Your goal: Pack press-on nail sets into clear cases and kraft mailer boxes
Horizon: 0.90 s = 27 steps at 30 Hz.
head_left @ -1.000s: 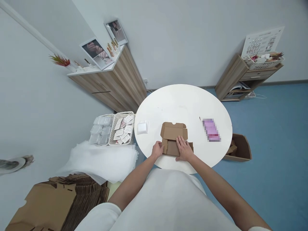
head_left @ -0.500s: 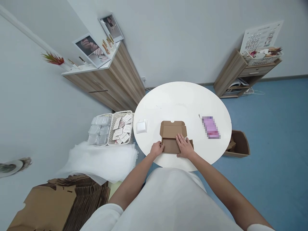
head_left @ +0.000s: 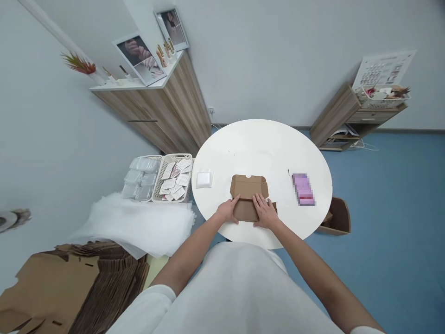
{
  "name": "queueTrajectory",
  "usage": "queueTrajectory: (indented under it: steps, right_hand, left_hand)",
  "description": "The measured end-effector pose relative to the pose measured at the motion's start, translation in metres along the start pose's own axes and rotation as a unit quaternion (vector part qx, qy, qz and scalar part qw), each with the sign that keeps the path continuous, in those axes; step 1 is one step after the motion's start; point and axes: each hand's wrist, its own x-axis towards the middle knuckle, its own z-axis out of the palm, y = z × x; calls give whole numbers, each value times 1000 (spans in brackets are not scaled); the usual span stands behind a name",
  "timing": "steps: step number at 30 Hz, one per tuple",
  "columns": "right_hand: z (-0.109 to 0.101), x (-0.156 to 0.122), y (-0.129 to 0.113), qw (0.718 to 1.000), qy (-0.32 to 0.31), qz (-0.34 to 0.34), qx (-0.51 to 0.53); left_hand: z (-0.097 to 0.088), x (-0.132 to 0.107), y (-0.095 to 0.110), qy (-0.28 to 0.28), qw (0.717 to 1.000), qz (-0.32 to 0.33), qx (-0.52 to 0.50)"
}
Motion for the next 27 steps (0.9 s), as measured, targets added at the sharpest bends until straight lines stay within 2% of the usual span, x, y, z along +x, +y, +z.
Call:
queueTrajectory:
  steps: [3,6,8,10,12,14,16,24,27]
  right_hand:
    - [-7,-8,5,998,19,15,56]
    - [-10,-23,17,976,91,124,153]
    - [-8,-36,28,934,137,225,242]
    - [-2,-46,37,874,135,300,358]
    - [4,-52,42,816,111,336,457]
    - [9,-53,44,786,102,345,503]
    - [9,-50,43,787,103,334,509]
    - [-15,-48,31,834,119,313,437]
    - [-22,-49,23,858,104,282,416]
  left_hand:
    - [3,2,-2,10,1000,4,-12]
    - [6,3,-5,24,999,12,-31]
    - [8,4,-6,31,998,15,-47]
    - [9,5,-5,39,997,18,-63]
    - [9,7,-3,45,996,18,-76]
    - [10,9,-2,45,995,18,-84]
    - [10,10,0,44,995,18,-86]
    - [13,8,3,41,994,26,-94]
    - [14,7,6,35,994,23,-97]
